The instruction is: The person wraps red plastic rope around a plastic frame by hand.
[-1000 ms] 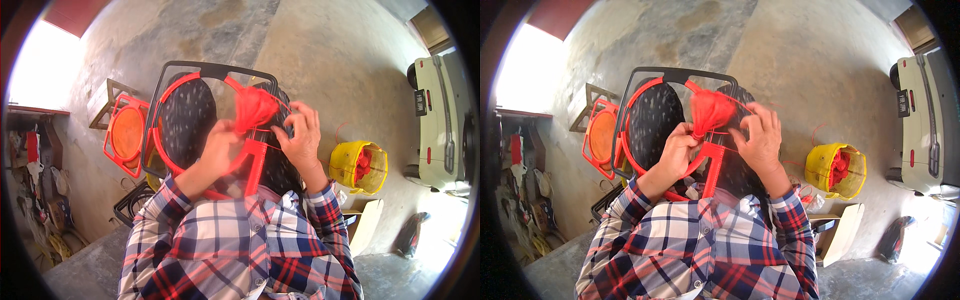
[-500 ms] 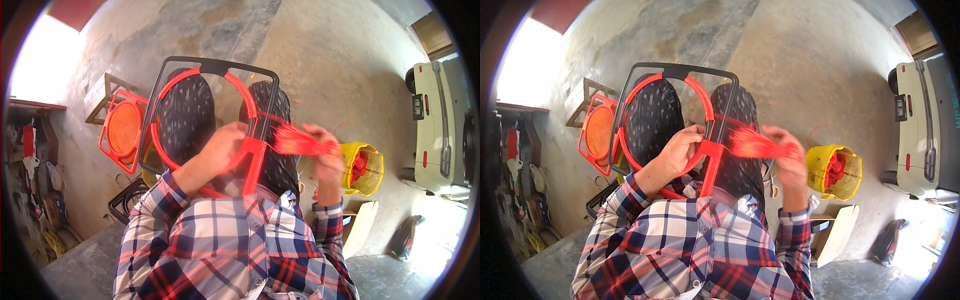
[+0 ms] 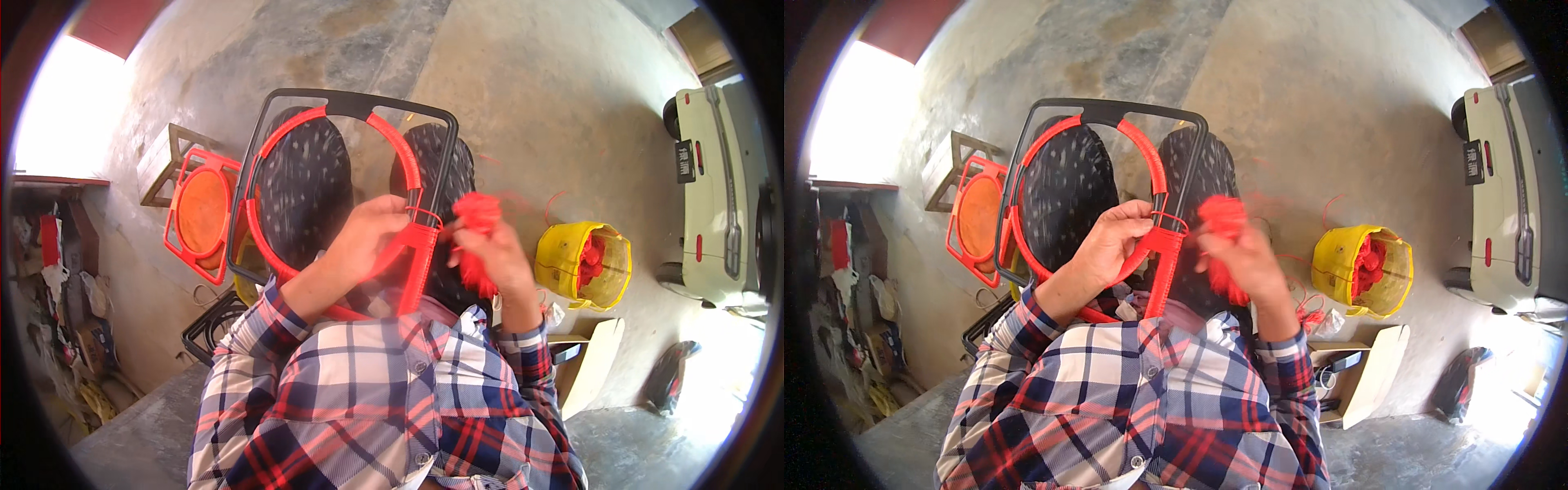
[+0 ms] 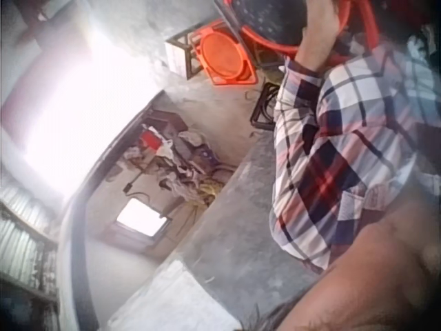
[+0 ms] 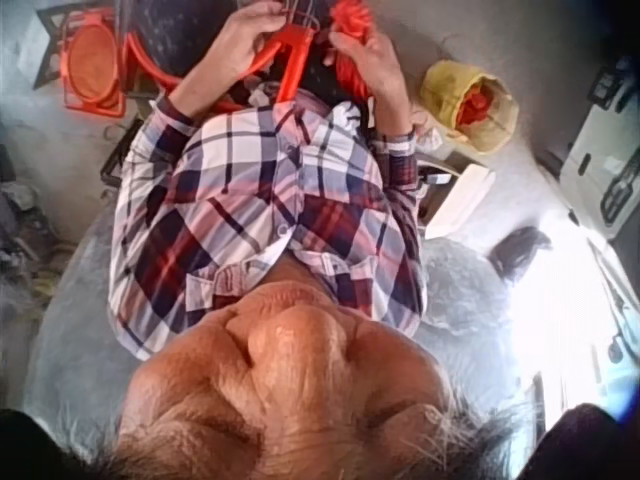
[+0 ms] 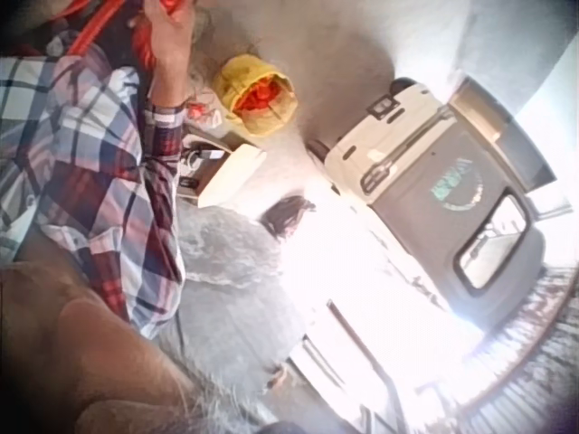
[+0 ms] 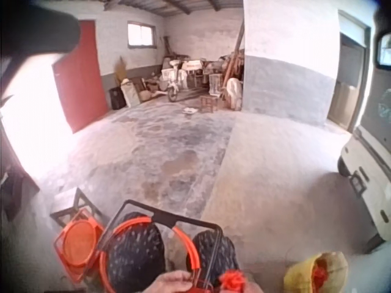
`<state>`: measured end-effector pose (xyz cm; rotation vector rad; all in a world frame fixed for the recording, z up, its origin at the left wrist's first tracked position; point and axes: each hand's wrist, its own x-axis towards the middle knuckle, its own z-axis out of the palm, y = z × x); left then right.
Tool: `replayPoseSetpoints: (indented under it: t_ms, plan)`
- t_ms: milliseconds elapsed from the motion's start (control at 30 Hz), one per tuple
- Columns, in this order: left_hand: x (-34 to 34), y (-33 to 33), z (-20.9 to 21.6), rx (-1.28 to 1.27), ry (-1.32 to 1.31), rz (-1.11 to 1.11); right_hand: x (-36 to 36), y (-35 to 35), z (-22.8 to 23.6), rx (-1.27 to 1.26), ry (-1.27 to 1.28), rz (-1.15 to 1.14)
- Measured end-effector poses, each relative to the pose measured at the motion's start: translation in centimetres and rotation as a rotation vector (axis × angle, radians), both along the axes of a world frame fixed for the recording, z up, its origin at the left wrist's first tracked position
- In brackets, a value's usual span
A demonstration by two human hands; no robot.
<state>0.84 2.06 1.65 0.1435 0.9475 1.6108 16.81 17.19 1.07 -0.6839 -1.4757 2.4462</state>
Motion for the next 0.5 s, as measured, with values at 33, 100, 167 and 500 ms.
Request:
replayPoseSetpoints:
  t_ms: [33,100,167,500]
  plan:
    - [0.3,0.1,0.4,-0.029,0.084,0.019,-0.2,-0.3,-0.3,0.047,-0.048,0.024]
    - [0.2,-0.1,0.9,-0.095,0.135,-0.006,-0.4,0.0,-0.3,0.088,-0.093,0.047]
    - [0.0,-0.3,0.9,-0.159,0.186,-0.017,-0.2,1.1,-0.4,0.105,-0.038,-0.024]
    - [-0.9,-0.7,-1.2,-0.056,-0.042,-0.011,8.6,10.0,0.2,0.343,-0.26,-0.608]
